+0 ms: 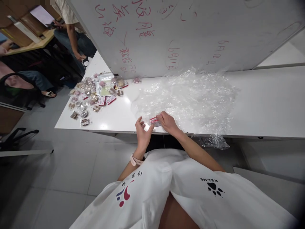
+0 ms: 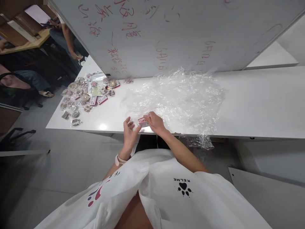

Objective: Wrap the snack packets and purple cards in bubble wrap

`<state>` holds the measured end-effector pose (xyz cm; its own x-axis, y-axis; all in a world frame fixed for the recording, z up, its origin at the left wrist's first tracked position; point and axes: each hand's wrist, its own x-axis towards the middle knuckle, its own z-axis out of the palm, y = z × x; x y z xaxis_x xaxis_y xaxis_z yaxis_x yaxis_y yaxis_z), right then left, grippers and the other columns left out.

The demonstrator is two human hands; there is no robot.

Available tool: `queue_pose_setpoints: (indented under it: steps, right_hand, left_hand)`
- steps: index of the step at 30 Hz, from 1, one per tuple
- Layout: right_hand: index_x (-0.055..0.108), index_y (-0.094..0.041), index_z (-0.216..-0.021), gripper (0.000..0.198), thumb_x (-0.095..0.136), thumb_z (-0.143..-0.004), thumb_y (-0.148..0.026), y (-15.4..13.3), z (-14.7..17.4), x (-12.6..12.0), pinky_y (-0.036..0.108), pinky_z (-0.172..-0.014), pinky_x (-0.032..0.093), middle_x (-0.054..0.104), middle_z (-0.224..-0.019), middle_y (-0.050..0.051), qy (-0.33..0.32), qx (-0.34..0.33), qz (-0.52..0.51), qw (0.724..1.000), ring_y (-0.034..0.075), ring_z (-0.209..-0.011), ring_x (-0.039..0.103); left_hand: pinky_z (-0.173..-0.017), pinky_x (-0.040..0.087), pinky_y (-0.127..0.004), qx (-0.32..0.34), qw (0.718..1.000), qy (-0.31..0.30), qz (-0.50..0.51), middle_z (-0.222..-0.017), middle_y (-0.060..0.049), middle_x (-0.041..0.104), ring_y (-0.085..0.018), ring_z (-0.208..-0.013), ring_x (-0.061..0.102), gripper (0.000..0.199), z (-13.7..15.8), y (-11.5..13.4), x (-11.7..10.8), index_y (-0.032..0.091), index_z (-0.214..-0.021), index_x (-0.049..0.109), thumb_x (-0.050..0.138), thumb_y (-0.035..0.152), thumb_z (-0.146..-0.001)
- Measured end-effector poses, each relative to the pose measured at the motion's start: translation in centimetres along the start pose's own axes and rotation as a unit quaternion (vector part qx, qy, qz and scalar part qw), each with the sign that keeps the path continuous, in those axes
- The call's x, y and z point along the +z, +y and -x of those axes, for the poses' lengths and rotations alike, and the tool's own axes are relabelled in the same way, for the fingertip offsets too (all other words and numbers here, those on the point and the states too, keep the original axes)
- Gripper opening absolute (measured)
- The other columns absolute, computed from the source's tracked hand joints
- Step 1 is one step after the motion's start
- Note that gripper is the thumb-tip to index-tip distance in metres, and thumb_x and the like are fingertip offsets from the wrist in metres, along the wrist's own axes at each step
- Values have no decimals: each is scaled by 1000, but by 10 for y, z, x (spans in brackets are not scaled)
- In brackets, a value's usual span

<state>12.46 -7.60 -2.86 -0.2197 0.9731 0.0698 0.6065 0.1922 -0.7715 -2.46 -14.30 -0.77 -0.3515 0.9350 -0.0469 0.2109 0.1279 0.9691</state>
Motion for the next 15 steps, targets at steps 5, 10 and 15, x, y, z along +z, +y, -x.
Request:
queue_pose_setpoints:
  steps: [5, 10, 15]
  right_hand:
    - [37, -23, -70, 49, 29, -101, -60, -3, -5, 5, 29, -59, 27, 49, -65, 0, 57, 28, -27, 998, 15, -58, 43]
    - [37, -23, -67, 58, 31, -96, -72, -3, -3, -5, 27, -58, 30, 42, -59, -3, 45, 26, -163, 985, 13, -57, 41]
    - [49, -21, -72, 60, 40, -90, -78, -13, 0, -16, 26, -62, 36, 47, -67, -2, 9, -23, -253, 967, 13, -64, 45]
  left_hand:
    - [-103, 47, -37, -138, 968, -47, 205, -127, -11, 57, -21, -113, 61, 96, -15, 1, 8, 24, -145, 38, 88, 28, -63]
    - [-100, 48, -36, -69, 964, -102, 236, -111, -7, 68, -20, -105, 65, 80, -15, 4, 26, 21, -138, 49, 86, 37, -69]
    - [-98, 50, -34, 63, 981, -74, 166, -119, -8, 67, -21, -109, 65, 51, -5, 10, 26, 21, -124, 61, 77, 41, -80]
